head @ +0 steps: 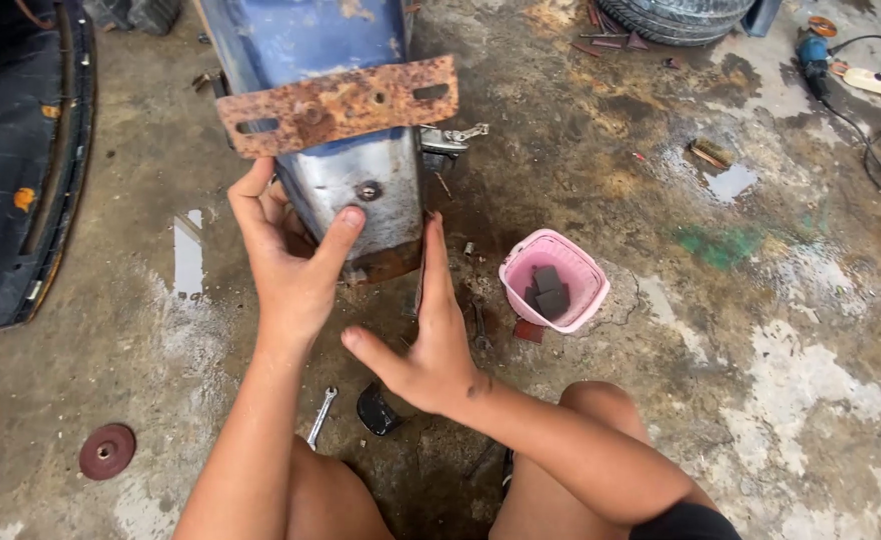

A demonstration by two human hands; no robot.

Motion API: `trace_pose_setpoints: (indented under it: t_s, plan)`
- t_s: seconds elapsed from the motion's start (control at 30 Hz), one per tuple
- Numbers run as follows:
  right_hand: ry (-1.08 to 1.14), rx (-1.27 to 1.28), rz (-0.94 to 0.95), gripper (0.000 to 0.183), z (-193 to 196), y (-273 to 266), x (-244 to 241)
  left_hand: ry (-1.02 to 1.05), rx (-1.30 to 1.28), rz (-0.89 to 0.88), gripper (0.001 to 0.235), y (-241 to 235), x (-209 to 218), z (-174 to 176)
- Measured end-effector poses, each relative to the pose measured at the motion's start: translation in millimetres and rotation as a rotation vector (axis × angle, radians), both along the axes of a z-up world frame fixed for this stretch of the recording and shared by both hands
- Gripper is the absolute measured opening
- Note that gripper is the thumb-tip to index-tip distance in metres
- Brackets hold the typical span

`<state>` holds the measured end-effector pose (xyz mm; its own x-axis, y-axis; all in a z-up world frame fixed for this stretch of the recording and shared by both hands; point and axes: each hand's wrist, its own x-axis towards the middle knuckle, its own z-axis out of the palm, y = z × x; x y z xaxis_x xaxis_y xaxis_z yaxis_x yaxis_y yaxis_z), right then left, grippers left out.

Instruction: The person sits on the floor and uses a sanding block to sand the surface of a rusty metal part attached to a blue vehicle. They repeatedly rub the sanding block against the metal surface to remove rust and smooth the area.

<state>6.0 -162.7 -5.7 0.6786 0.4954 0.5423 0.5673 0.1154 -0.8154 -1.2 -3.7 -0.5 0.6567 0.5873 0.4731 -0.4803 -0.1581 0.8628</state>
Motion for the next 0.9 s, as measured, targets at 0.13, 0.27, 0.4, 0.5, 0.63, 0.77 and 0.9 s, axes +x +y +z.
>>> trace_pose_setpoints:
  t_s: [0.13,0.27,0.4,0.5,0.63,0.77,0.9]
  plan:
    - [-0.05,-0.003,-0.058,0.105,11,5,19,-0.008,-0.001,-0.023,0.081,-3,-3,1]
    - [0.089,-0.106,-0.035,0.104,29,-4,-7,-0.021,0.039,-0.006,0.066,-4,-5,4]
    - [0.073,-0.132,-0.063,0.105,21,2,13,0.026,0.022,0.028,0.065,-5,-6,3]
    - [0.105,-0.172,0.002,0.113,35,-16,-13,0.016,0.022,0.03,0.066,-4,-3,-2]
    - [0.055,-0.182,-0.012,0.115,25,-6,4,-0.01,0.015,0.001,0.066,-5,-2,-5]
    - [0.097,-0.184,0.015,0.122,26,-10,-4,-0.006,0.026,0.011,0.064,-5,-2,-1]
    - [0.087,-0.182,-0.005,0.12,28,-1,10,-0.003,0.01,0.012,0.067,-1,-3,-7]
